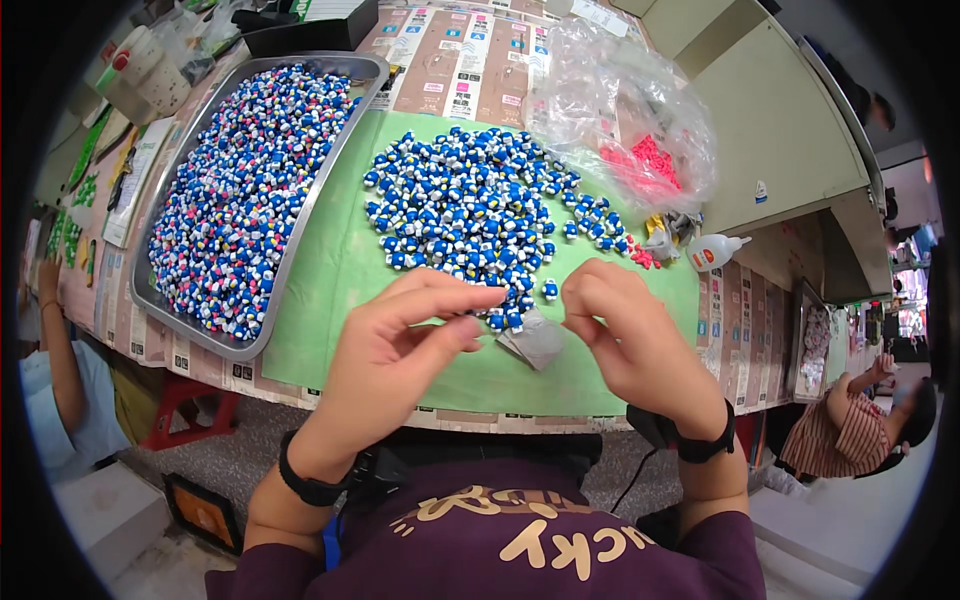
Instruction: The person sits at a table and assembles small, blue, penguin-shaped candies by hand. They pick up a blue candy body and a small pink piece, then press them together to form a complete figure. The assembled candies are placed into a large metal tray on the left side of the table. The process is repetitive and involves handling the small components one at a time.
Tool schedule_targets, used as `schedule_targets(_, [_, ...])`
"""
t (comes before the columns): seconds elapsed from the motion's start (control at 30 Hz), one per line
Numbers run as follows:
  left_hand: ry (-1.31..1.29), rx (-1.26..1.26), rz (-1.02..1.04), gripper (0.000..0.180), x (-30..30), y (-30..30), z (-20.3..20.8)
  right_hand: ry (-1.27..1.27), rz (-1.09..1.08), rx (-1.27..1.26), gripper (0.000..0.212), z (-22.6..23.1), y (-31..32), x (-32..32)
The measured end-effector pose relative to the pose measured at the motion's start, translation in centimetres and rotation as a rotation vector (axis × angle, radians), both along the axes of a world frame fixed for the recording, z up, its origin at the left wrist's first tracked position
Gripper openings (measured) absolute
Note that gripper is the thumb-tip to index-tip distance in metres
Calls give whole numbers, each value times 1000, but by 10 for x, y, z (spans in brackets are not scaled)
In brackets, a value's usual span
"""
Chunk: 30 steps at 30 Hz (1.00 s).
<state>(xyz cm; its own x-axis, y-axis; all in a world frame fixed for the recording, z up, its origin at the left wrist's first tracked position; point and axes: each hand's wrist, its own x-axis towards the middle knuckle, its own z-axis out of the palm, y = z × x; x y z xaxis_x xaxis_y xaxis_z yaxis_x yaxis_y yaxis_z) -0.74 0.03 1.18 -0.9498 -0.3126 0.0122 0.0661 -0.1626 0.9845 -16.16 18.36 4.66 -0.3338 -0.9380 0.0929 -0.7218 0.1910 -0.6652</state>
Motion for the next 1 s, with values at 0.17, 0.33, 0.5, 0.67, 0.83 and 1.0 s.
schedule_targets(0.17, [-59,100,114,25,11,-6,-2,164,35,134,23,-4,-10,6])
schedule_targets(0.33, [-24,121,73,26,10,-11,-6,106,5,124,22,0,-10,7])
schedule_targets(0.5, [17,339,38,22,5,2,-4,-266,-50,-75,27,15,-9,14])
schedule_targets(0.67, [62,348,6,25,1,16,2,-434,-98,-274,30,21,-17,35])
schedule_targets(0.83, [106,254,47,24,0,24,2,-325,-151,-277,28,13,-14,41])
schedule_targets(1.0, [187,-45,152,20,1,34,-1,-223,-147,-288,29,5,-12,47])
